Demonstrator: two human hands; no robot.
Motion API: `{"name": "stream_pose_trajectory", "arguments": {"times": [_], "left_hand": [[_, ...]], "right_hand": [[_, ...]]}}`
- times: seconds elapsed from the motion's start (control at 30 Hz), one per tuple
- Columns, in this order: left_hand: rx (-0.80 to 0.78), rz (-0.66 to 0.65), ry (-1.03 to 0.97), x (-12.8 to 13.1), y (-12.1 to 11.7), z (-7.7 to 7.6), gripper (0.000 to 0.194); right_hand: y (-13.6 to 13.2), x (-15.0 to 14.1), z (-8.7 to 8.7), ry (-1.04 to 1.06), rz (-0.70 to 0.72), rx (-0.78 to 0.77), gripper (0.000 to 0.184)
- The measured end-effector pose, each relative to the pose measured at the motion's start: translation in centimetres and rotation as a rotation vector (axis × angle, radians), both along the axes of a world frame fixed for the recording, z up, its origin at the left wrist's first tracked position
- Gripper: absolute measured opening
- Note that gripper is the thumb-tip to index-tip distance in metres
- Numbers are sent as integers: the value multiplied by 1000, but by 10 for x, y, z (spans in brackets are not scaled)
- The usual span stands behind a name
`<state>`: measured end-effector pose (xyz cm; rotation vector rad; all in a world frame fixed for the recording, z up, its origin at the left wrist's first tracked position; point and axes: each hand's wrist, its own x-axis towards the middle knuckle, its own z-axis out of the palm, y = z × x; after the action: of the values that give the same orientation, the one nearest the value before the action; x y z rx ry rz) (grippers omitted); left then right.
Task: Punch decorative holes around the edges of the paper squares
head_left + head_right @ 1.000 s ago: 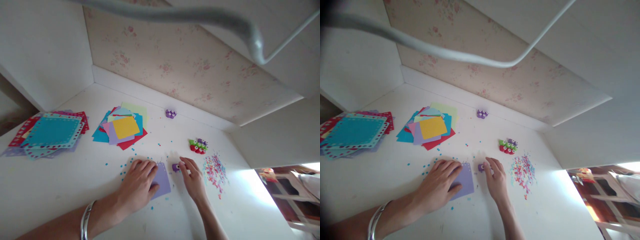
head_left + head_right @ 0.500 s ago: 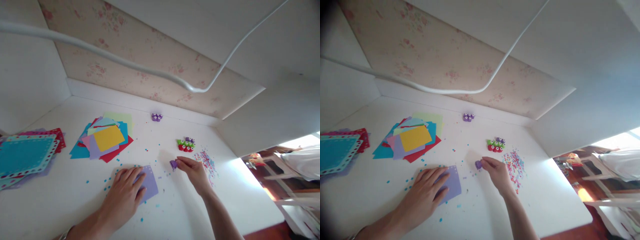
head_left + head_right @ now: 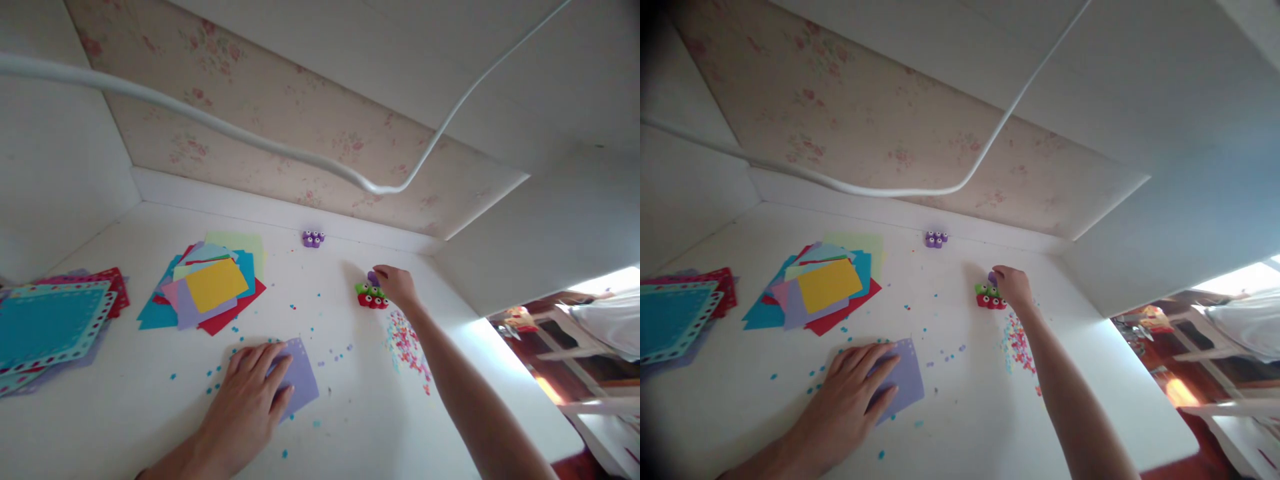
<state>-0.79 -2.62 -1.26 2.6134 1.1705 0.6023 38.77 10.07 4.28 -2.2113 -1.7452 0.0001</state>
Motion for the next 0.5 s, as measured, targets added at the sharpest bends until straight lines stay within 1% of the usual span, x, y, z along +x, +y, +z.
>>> {"name": "stream_pose_trajectory", "arguments": {"times": [0.13,0.27,0.4,0.5], "left_hand": [[-17,11,-6,0,0,2,33],[-40,10,-15,-1,0,2,33],[-37,24,-26,-2,0,1,32],[-34,25,-26,-3,0,0,34]], "right_hand": [[3,-3,-7,-119,71,-107,29],[2,-6,-6,-203,117,-173,30],[7,-17,2,-249,136,-152,32],[17,-37,7,-237,202,-129,33]]}}
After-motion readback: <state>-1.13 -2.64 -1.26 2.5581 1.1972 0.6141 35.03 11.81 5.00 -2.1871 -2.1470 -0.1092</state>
